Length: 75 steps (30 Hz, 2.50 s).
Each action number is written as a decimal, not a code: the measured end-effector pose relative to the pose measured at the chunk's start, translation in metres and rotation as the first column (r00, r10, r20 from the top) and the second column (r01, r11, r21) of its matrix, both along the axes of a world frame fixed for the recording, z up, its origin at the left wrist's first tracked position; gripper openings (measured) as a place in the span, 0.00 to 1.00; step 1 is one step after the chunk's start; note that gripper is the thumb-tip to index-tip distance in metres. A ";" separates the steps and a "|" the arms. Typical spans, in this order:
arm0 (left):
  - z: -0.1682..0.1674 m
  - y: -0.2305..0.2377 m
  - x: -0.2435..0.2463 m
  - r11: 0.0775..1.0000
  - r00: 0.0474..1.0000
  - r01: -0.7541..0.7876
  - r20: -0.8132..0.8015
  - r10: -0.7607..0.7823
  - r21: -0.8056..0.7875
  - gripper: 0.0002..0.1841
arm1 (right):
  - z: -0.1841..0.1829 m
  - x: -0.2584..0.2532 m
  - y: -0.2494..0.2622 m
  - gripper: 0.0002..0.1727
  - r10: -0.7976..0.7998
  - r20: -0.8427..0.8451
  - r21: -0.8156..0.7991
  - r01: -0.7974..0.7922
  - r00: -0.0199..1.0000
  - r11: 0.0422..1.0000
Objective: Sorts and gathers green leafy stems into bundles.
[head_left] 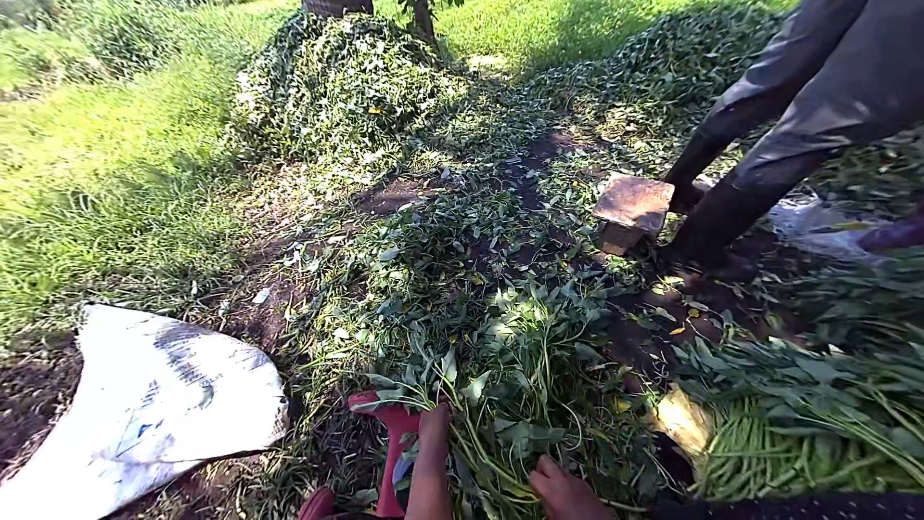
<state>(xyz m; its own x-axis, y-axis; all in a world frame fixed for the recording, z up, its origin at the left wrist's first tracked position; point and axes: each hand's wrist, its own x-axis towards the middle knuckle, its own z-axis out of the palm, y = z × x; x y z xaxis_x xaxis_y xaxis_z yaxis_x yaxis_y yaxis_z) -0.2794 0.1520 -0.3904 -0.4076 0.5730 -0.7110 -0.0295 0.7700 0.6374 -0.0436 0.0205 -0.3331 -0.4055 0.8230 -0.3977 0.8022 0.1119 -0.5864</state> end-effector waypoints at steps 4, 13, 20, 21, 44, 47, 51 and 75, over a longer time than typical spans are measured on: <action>0.007 0.006 0.004 0.997 0.999 -0.009 -0.041 0.013 0.079 0.20 | 0.008 0.003 0.001 0.12 0.000 0.043 0.083 -0.004 0.999 0.997; 0.044 0.011 0.007 0.976 0.979 0.110 -0.192 -0.074 0.188 0.26 | -0.003 0.025 0.022 0.27 -0.067 0.048 0.033 0.065 0.997 0.997; 0.087 0.005 0.037 0.866 0.973 0.169 0.063 -0.224 0.470 0.24 | 0.031 0.005 0.070 0.27 -0.339 -0.345 -0.088 0.329 0.875 0.940; 0.097 0.002 0.043 0.844 0.962 0.195 0.073 -0.264 0.499 0.22 | 0.030 0.002 0.079 0.32 -0.366 -0.368 -0.216 0.305 0.854 0.928; 0.145 -0.038 0.060 0.669 0.955 0.271 -0.104 -0.279 0.692 0.18 | -0.029 0.026 0.061 0.27 -0.374 0.056 -0.418 0.362 0.926 0.833; 0.143 -0.034 0.047 0.706 0.958 0.255 -0.076 -0.276 0.660 0.18 | -0.009 0.045 0.077 0.44 -0.521 0.031 -0.375 0.493 0.853 0.785; 0.143 -0.034 0.047 0.743 0.968 0.193 0.002 -0.252 0.641 0.16 | 0.034 0.038 0.081 0.34 -0.465 -0.069 -0.222 0.441 0.882 0.870; 0.139 -0.030 0.059 0.752 0.898 0.189 0.198 -0.392 0.631 0.12 | 0.034 0.001 0.082 0.20 -0.307 -0.262 -0.192 0.262 0.915 0.946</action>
<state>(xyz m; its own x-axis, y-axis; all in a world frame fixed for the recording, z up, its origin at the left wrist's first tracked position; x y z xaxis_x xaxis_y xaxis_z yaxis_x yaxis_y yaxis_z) -0.2208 0.1218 -0.2513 0.0239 0.9674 -0.2522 -0.1338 0.2531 0.9582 -0.0427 0.1026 -0.2996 -0.2776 0.8599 -0.4284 0.5837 -0.2032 -0.7862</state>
